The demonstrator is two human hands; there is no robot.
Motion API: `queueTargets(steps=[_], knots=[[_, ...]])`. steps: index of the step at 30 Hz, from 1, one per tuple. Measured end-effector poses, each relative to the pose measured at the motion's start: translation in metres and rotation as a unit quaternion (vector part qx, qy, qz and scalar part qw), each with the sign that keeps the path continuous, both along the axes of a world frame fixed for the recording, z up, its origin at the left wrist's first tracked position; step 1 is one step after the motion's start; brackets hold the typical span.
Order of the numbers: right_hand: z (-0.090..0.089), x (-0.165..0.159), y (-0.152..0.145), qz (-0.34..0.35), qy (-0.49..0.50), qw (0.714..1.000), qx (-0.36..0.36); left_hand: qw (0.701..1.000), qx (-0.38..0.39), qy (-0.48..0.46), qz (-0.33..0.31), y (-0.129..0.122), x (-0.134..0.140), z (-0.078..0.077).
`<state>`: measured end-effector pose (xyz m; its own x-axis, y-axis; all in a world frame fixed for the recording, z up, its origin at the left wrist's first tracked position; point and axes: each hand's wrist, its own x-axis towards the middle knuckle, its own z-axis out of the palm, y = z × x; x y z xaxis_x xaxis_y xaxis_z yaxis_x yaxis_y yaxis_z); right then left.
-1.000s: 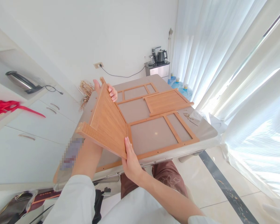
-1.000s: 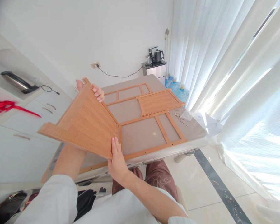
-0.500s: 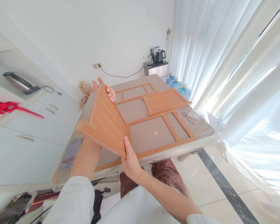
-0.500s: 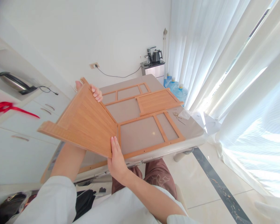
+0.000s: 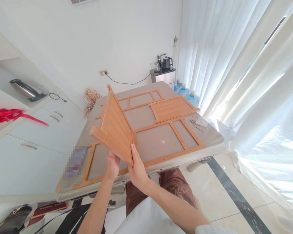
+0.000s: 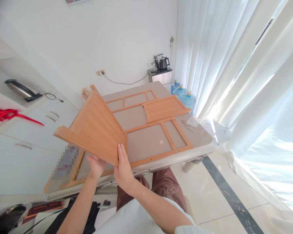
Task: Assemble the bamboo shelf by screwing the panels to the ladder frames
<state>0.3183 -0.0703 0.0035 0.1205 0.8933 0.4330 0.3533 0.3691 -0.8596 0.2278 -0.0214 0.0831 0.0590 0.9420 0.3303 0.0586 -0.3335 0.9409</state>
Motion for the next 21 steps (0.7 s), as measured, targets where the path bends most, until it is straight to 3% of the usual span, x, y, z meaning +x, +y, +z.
queueTargets(steps=[3, 7, 10, 17, 21], knots=[[-0.003, -0.002, 0.002, -0.003, -0.001, 1.0, 0.006, 0.999, 0.018, 0.046, 0.001, -0.016, 0.009, -0.003], [-0.006, -0.001, 0.005, -0.01, -0.015, 1.0, 0.013, 0.989, 0.042, 0.094, 0.106, -0.03, 0.04, -0.005], [-0.005, 0.004, 0.006, -0.008, -0.034, 0.999, 0.024, 0.984, 0.044, 0.087, 0.147, -0.031, 0.052, -0.008], [-0.008, 0.001, 0.004, 0.007, -0.079, 0.996, 0.038, 0.978, 0.04, 0.084, 0.184, -0.032, 0.048, -0.008], [0.007, 0.028, -0.013, 0.074, -0.135, 0.986, 0.064, 0.976, 0.04, 0.085, 0.196, -0.031, 0.045, -0.009]])
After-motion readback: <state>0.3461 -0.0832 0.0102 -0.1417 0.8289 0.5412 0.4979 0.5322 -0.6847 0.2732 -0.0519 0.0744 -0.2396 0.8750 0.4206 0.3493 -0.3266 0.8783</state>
